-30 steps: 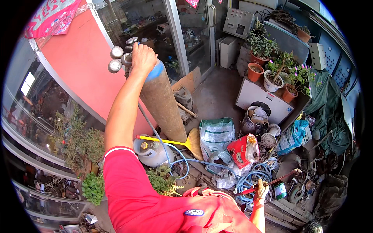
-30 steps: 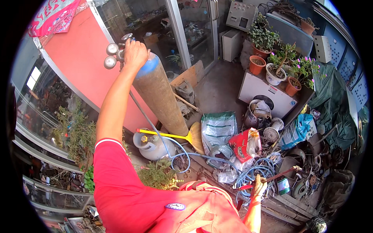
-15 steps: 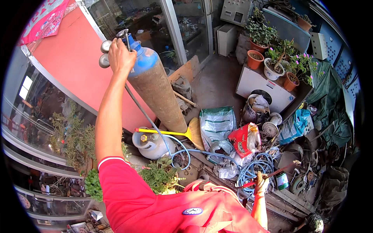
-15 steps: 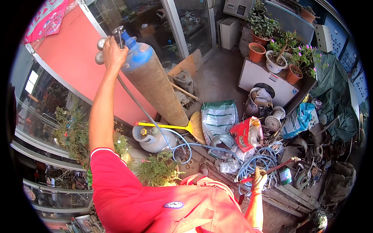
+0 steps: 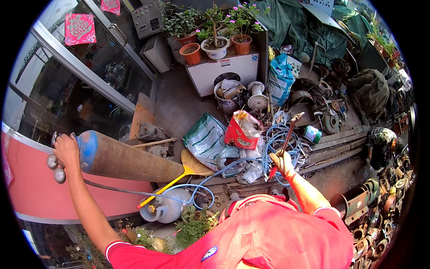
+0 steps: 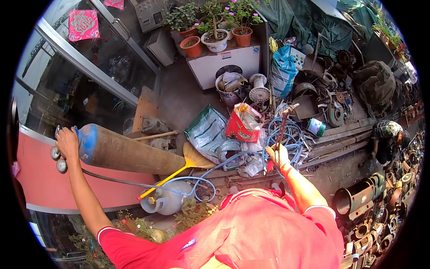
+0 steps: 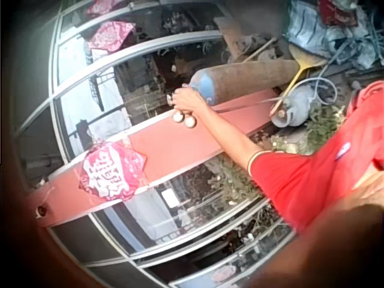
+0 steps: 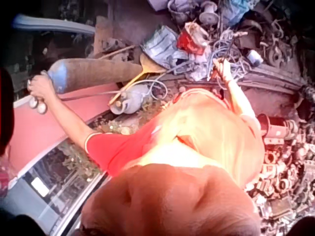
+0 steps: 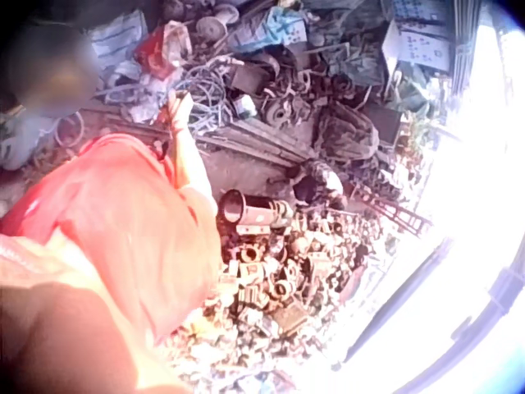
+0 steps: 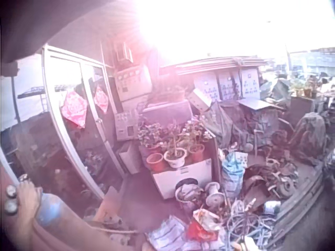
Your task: The person picks up a large cylindrical metal part from a scrap pile, wipes it with a cloth, and positions it upright. They then connect a torch to a gas cylinder, light it, and apply the flame to the metal part to cut or heat it.
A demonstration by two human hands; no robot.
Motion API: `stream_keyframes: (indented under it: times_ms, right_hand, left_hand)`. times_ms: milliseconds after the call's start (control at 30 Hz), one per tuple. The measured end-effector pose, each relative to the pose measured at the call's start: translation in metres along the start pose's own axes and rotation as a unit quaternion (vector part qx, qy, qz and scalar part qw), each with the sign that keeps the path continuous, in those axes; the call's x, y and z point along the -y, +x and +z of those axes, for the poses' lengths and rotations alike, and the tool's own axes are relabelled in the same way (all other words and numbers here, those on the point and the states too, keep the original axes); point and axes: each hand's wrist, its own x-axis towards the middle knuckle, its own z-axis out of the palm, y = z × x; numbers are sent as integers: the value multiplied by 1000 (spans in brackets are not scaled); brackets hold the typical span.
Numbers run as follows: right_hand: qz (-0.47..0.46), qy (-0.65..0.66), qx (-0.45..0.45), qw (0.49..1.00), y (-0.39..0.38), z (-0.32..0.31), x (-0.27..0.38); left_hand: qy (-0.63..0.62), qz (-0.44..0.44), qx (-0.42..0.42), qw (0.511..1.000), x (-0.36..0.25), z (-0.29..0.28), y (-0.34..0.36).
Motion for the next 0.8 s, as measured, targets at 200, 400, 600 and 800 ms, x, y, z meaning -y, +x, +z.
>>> stream_keyframes:
  times_ms: [200, 400, 600, 800]
  right_hand:
    - [-7, -25, -3, 1000, -28, 16, 40]
    - [-16, -32, 3, 999, -11, 17, 27]
    - [20, 113, -87, 990, -5, 5, 26]
    - [41, 142, -181, 972, -7, -48, -18]
  left_hand:
    - [-122, 193, -104, 968, 43, 22, 2]
    - [-63, -49, -177, 981, 10, -5, -23]
    - [-120, -280, -113, 946, -14, 1, -17]
    - [-413, -92, -1, 906, 36, 59, -26]
